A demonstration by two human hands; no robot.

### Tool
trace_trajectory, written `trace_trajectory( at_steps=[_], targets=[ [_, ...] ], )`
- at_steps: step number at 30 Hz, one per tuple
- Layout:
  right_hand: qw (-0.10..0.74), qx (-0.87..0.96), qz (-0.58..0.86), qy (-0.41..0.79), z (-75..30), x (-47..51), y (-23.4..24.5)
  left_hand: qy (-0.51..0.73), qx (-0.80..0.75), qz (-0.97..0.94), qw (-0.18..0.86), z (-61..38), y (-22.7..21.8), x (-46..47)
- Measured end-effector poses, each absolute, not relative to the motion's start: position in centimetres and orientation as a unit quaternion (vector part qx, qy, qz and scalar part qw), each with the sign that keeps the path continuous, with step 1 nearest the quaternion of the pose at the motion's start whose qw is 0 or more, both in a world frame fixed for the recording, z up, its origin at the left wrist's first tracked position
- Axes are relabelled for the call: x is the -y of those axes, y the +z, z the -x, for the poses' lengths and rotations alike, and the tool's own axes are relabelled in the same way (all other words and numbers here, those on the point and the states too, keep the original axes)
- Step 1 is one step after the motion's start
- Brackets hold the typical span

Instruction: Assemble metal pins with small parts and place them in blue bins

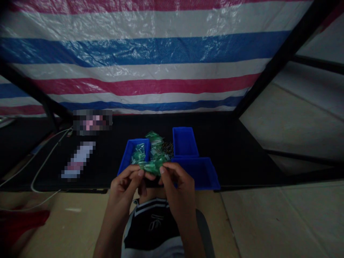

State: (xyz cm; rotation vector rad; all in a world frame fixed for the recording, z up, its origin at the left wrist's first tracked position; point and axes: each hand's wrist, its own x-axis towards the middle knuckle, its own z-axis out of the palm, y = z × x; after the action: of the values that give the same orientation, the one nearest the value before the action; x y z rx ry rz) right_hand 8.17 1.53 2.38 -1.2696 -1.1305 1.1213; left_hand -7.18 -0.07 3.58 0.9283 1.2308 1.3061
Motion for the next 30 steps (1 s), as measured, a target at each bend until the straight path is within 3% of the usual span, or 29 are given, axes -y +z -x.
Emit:
trace_trajectory(
  at_steps=[10, 15, 22, 26, 30],
  targets=[
    [0.605, 0.465, 0.481, 0.431, -7.0, -1.3, 2.5, 0.612, -0.472, -0.406, 0.489, 7.0, 3.5, 0.3],
    [0.555, 0.519, 0.478, 0.44, -6.9, -1.3, 2.4, 0.589, -0.503, -0.4, 0.49, 7.1, 3.3, 0.0],
    [0.552, 0.532, 0.52, 0.377, -7.3, -1.5, 1.9, 0.58, -0.567, -0.476, 0.34, 7.9, 2.5, -0.1],
    [0.56, 0.508, 0.496, 0.428, -7.6, -1.1, 2.8, 0.585, -0.525, -0.429, 0.445, 7.8, 2.9, 0.2],
    [0.577, 0.509, 0.457, 0.446, -7.8, -0.9, 3.6, 0.613, -0.499, -0.413, 0.452, 7.5, 3.3, 0.3]
  ],
)
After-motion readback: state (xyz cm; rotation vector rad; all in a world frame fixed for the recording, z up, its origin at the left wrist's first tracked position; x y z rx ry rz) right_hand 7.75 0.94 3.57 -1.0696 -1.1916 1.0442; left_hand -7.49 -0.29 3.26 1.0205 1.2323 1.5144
